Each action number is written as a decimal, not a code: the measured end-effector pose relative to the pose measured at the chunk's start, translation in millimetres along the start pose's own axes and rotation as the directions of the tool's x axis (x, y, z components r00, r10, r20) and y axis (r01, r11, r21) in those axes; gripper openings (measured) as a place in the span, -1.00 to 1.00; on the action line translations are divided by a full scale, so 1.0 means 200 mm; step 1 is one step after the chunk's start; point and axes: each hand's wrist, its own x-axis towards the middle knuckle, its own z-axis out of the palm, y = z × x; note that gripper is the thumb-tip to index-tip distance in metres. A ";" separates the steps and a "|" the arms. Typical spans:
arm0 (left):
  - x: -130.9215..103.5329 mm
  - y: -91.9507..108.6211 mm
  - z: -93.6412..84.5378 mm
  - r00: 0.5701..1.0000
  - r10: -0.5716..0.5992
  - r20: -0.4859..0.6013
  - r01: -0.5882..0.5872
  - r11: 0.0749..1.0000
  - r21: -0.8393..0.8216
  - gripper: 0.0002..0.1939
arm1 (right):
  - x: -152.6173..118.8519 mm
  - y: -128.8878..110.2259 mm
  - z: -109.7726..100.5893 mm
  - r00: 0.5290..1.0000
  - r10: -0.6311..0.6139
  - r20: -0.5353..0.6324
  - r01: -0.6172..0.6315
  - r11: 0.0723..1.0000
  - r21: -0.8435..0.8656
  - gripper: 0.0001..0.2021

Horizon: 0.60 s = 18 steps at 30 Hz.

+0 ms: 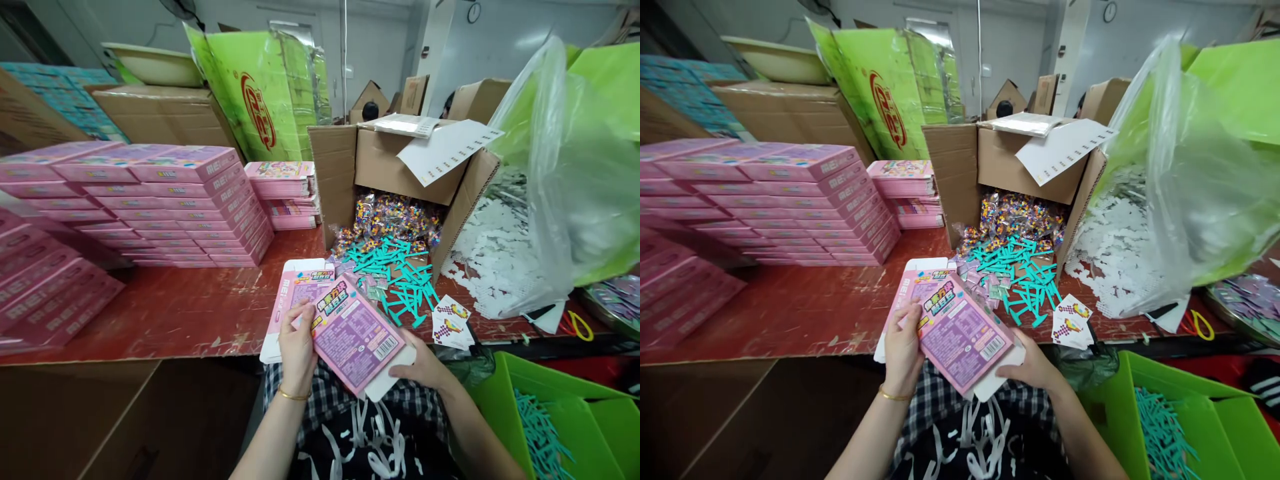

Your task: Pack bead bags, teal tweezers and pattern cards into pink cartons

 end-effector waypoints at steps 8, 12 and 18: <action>-0.13 0.09 -0.10 0.424 0.467 0.776 -0.849 0.504 0.161 -0.27 | 0.18 -0.25 0.00 0.896 -0.081 0.437 0.082 0.997 0.017 -0.51; -0.10 0.06 -0.18 0.469 0.293 0.833 -0.725 0.666 0.174 -0.28 | 0.57 -0.28 0.04 0.835 -0.012 0.549 0.098 0.987 -0.128 -0.41; 0.25 -0.04 -0.33 0.980 0.105 0.169 -0.178 0.845 0.505 -0.19 | 1.36 -0.39 -0.22 0.821 -0.330 -0.467 0.125 0.900 -0.418 -0.65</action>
